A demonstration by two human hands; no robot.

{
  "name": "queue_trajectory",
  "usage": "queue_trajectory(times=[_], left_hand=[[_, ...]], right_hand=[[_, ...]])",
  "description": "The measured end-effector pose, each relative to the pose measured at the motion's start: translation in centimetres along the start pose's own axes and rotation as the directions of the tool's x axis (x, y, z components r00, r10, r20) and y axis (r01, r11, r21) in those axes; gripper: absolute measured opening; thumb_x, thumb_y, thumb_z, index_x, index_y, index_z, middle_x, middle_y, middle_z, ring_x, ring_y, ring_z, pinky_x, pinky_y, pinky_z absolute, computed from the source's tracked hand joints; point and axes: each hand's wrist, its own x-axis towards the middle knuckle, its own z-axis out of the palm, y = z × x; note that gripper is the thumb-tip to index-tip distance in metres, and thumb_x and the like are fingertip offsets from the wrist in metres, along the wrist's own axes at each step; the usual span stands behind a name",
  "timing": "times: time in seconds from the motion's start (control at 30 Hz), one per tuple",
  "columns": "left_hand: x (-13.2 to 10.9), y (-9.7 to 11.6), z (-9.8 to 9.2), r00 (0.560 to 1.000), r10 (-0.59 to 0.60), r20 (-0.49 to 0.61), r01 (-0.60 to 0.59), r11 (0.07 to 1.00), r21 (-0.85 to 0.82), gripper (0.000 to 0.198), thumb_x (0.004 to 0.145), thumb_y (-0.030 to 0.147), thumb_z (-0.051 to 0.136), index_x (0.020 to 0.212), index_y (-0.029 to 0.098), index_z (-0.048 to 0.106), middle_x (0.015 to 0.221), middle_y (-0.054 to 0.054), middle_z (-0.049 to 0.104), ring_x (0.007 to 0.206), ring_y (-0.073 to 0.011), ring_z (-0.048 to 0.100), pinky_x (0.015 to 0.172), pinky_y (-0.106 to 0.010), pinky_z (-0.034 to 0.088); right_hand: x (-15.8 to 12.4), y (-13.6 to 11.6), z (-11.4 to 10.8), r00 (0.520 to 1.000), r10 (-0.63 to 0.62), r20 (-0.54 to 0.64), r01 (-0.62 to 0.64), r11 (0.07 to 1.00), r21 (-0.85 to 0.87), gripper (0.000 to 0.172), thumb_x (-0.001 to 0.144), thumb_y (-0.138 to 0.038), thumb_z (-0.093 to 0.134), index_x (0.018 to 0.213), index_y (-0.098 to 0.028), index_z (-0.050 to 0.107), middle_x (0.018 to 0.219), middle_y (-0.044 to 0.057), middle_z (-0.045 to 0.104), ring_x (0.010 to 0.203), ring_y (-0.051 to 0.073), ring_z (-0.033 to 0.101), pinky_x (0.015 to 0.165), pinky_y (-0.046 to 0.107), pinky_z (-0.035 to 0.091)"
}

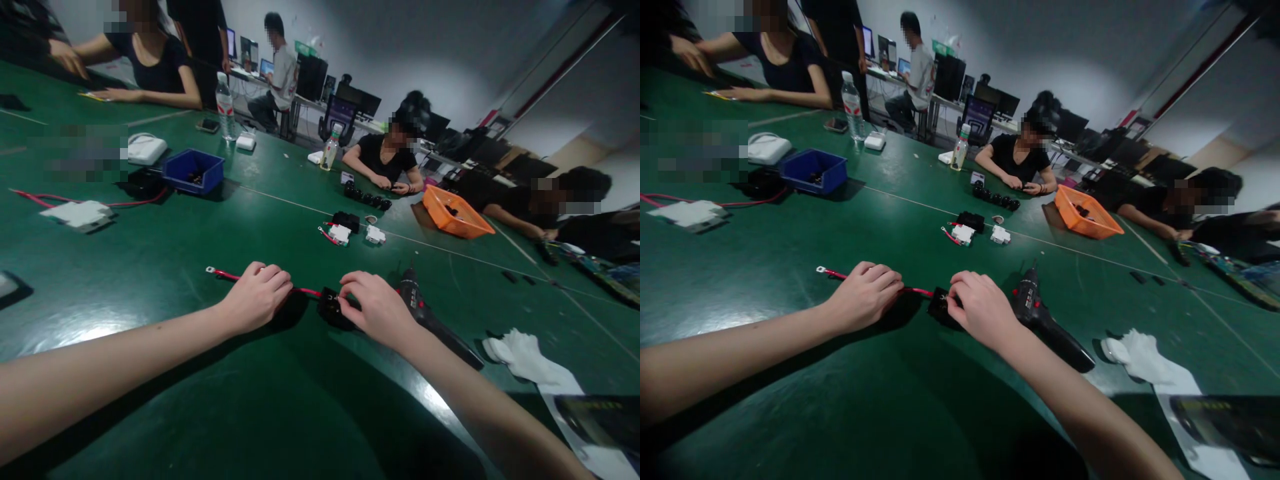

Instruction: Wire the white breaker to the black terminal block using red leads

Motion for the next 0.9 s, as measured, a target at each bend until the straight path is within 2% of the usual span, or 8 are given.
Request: queue_trajectory(times=[0.23, 0.47, 0.77, 0.9], left_hand=[[-0.2, 0.1, -0.3, 1.000, -0.002, -0.012, 0.002, 1.000, 0.010, 0.015, 0.093, 0.017, 0.053, 0.096, 0.017, 0.068, 0.101, -0.010, 0.067, 0.094, -0.0247, 0.057, 0.080, -0.042, 0.039], [-0.2, 0.2, -0.4, 1.000, -0.004, 0.005, 0.003, 1.000, 0.022, 0.016, 0.093, 0.017, 0.053, 0.097, 0.017, 0.068, 0.101, -0.010, 0.067, 0.094, -0.0250, 0.057, 0.080, -0.042, 0.038], [0.1, 0.2, -0.3, 1.000, 0.018, 0.023, -0.019, 0.999, 0.042, 0.016, 0.094, 0.019, 0.052, 0.099, 0.016, 0.068, 0.103, -0.010, 0.068, 0.095, -0.0255, 0.058, 0.079, -0.043, 0.040], [0.1, 0.2, -0.2, 1.000, 0.020, 0.014, -0.020, 0.999, 0.037, 0.017, 0.094, 0.019, 0.053, 0.100, 0.016, 0.068, 0.103, -0.010, 0.068, 0.095, -0.0258, 0.059, 0.079, -0.043, 0.040]], right_hand=[[1.7, -0.6, 0.1, 0.994, -0.065, 0.087, 0.082, 0.975, -0.204, 0.011, 0.093, -0.018, 0.058, 0.086, -0.016, 0.066, 0.106, 0.010, 0.068, 0.091, 0.022, 0.064, 0.079, 0.037, 0.047], [2.2, -0.8, 0.1, 0.985, -0.081, 0.154, 0.118, 0.961, -0.250, 0.010, 0.094, -0.019, 0.058, 0.090, -0.016, 0.066, 0.102, 0.009, 0.067, 0.091, 0.021, 0.063, 0.078, 0.035, 0.046], [2.1, -1.2, 0.5, 0.980, -0.112, 0.165, 0.161, 0.932, -0.323, 0.017, 0.096, -0.020, 0.056, 0.089, -0.014, 0.069, 0.096, 0.011, 0.068, 0.088, 0.023, 0.061, 0.073, 0.037, 0.042], [1.2, -0.8, -0.3, 0.992, -0.089, 0.087, 0.110, 0.951, -0.288, 0.027, 0.101, -0.021, 0.046, 0.094, -0.013, 0.070, 0.101, 0.012, 0.069, 0.090, 0.023, 0.062, 0.076, 0.038, 0.045]])
